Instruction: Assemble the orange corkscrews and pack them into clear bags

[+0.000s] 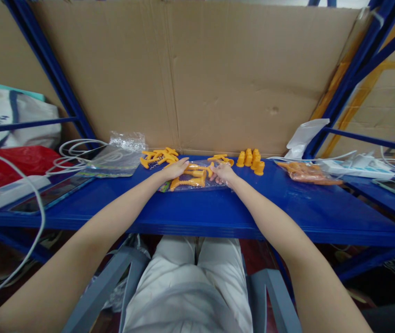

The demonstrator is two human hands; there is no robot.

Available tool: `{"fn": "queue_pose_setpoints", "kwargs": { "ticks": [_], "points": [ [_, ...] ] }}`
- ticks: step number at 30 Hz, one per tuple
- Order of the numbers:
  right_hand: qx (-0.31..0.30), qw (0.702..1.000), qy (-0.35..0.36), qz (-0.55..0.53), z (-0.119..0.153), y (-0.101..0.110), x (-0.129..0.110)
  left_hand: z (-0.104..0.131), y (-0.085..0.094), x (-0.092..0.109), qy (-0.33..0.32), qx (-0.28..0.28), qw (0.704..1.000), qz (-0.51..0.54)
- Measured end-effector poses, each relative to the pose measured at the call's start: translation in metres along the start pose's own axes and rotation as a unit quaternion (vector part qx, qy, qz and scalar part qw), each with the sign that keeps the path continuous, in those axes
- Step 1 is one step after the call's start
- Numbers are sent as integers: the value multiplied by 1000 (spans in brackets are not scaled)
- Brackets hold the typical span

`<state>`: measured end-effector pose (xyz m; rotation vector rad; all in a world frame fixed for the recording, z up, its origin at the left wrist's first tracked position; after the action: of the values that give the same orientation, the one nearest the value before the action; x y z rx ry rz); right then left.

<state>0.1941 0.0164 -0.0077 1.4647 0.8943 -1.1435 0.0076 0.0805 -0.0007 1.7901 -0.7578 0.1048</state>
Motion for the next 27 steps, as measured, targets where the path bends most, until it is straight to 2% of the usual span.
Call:
{"fn": "queue_pose_setpoints", "kwargs": {
  "ticks": [5,11,13,18,21,24,27],
  "points": [
    [9,1000,6,-19,0,-1,-1,-1,-4,4,-52,-13,996,-71],
    [22,998,-19,-59,4,3,-2,-2,-3,1,-46,-6,997,-69],
    [-3,998,-9,-55,4,2,-3,-2,0,2,-41,4,997,-60],
    [-130,991,-3,-13,12,-8,-4,0,6,7,-49,30,997,-48],
    [-178,984,9,11,19,-13,-5,1,6,10,-61,31,996,-48],
    [-194,981,24,13,19,-16,-5,2,6,13,-68,25,996,-56],
    [-179,983,31,-10,15,-16,-4,4,6,15,-69,18,995,-65]
  ]
}}
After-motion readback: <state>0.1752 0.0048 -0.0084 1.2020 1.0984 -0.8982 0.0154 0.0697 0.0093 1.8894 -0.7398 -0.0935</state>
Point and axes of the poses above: each hand's wrist, its own z-axis away from the middle knuckle, its own y-axis out of the back of the hand, x = y × z, the point moved 6 cm from there along -z, towards the middle knuckle, and after that the axes turned 12 degrees about x, right-handed, at the moved point
